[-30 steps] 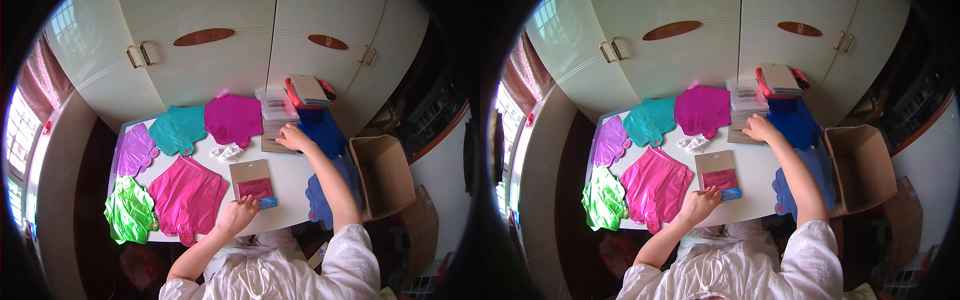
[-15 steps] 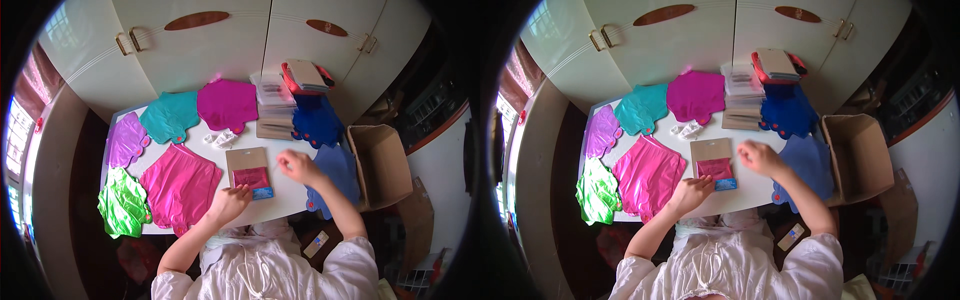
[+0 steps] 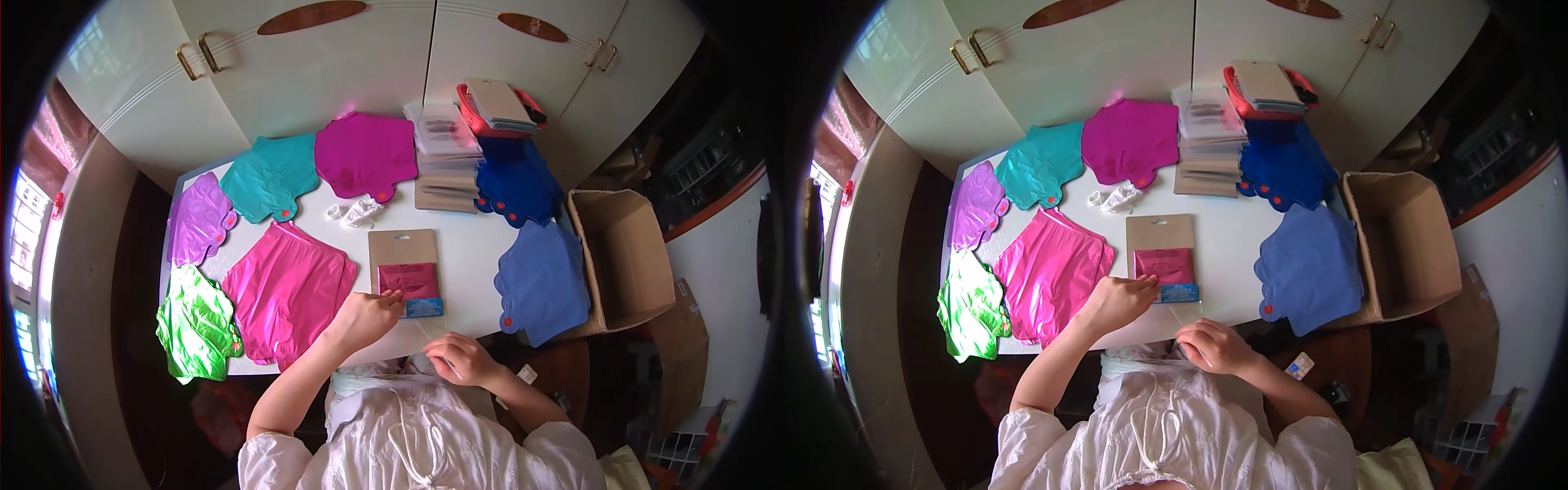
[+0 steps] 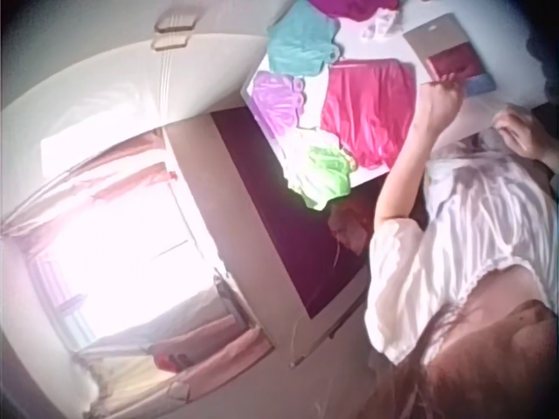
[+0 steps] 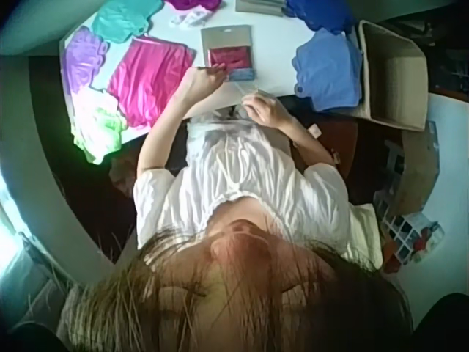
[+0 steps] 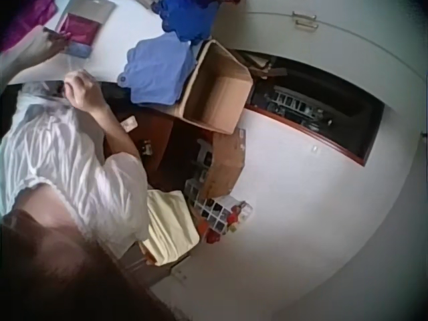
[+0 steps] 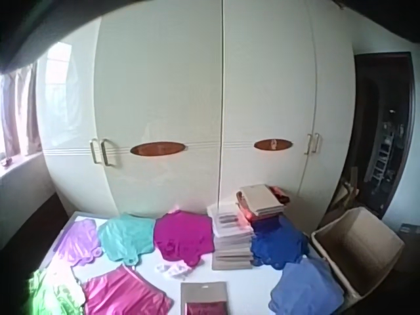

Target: Folding various pieces of colored fabric and placing them into cardboard packaging sleeves.

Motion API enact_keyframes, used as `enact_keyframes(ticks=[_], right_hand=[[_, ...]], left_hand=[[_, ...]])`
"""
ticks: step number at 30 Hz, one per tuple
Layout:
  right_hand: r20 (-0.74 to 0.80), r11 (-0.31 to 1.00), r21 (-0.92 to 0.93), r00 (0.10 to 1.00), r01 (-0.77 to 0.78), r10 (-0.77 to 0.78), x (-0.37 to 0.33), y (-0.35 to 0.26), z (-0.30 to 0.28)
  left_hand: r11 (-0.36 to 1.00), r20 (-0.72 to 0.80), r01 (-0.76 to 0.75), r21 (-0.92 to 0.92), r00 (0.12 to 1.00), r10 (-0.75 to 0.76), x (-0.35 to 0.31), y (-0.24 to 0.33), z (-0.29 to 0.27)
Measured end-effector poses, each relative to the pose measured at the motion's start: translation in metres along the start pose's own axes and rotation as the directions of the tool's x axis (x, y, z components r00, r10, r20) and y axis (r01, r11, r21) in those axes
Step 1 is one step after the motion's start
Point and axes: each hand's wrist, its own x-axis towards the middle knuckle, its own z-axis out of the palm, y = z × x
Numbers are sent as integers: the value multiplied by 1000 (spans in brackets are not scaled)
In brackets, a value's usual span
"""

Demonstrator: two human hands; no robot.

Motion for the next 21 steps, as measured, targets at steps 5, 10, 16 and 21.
enact_keyframes(ticks=[5,10,16,21], right_hand=[[-12,982,-182,999,40,-43,-11,2,-3],[54,968,-243,997,66,-55,-20,6,-3],[6,969,-243,998,54,-55,-21,7,-4],[-74,982,-191,997,-7,-8,-15,7,-7]], left_hand=[[1000,-74,-18,10,997,19,1,7,-1],[997,-80,9,76,997,-3,5,15,3],[994,121,26,103,992,-39,10,19,-7],[997,-116,-71,42,990,76,10,20,6]])
